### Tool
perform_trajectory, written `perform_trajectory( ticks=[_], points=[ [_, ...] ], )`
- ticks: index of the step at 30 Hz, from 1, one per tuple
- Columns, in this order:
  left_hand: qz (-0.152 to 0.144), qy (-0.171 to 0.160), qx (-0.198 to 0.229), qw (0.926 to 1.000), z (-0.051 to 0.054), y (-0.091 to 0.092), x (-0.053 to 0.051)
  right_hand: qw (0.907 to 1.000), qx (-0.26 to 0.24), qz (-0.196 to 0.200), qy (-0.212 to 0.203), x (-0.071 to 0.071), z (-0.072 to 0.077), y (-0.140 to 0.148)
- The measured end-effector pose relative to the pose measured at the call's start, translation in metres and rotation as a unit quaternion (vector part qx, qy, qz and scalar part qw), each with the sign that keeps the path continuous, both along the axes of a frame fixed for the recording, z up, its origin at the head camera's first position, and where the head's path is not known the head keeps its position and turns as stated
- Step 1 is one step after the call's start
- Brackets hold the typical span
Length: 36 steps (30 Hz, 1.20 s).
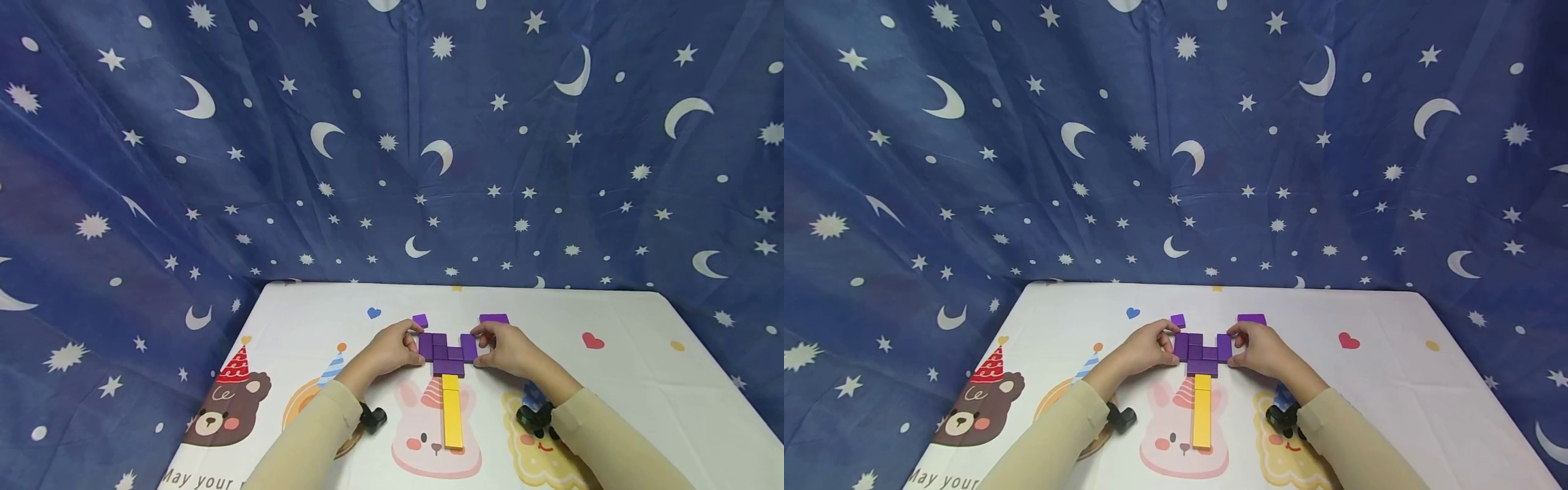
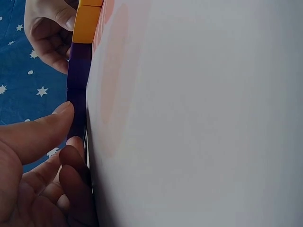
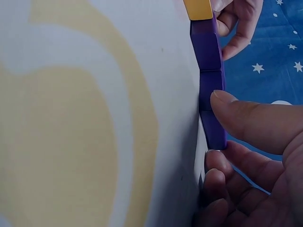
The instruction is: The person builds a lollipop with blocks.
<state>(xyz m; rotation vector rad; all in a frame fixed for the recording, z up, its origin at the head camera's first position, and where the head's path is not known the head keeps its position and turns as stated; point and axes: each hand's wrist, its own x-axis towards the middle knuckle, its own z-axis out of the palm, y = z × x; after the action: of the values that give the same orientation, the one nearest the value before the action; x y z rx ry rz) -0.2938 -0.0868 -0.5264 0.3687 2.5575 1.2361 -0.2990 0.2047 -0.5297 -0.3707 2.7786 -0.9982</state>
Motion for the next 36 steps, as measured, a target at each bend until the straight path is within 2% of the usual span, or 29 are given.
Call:
perform_trajectory(
  ticks=[16,22,28,36],
  points=[
    [-0.013,-0.037,0.071,0.9967,-0.003,-0.008,-0.008,0.9999,-0.013,-0.002,0.0,0.002,-0.001,0.0],
    [-0.015,-0.054,0.089,0.9945,0.003,-0.012,-0.011,0.9999,-0.011,-0.001,0.002,0.003,0.0,0.0],
    [0.009,-0.045,0.083,0.9954,0.006,-0.017,-0.018,0.9999,-0.014,-0.004,-0.002,0.003,-0.001,0.0],
    [0.068,-0.031,0.104,0.9918,0.005,-0.013,-0.028,0.9998,-0.016,-0.007,-0.003,0.003,-0.001,0.0]
  ],
)
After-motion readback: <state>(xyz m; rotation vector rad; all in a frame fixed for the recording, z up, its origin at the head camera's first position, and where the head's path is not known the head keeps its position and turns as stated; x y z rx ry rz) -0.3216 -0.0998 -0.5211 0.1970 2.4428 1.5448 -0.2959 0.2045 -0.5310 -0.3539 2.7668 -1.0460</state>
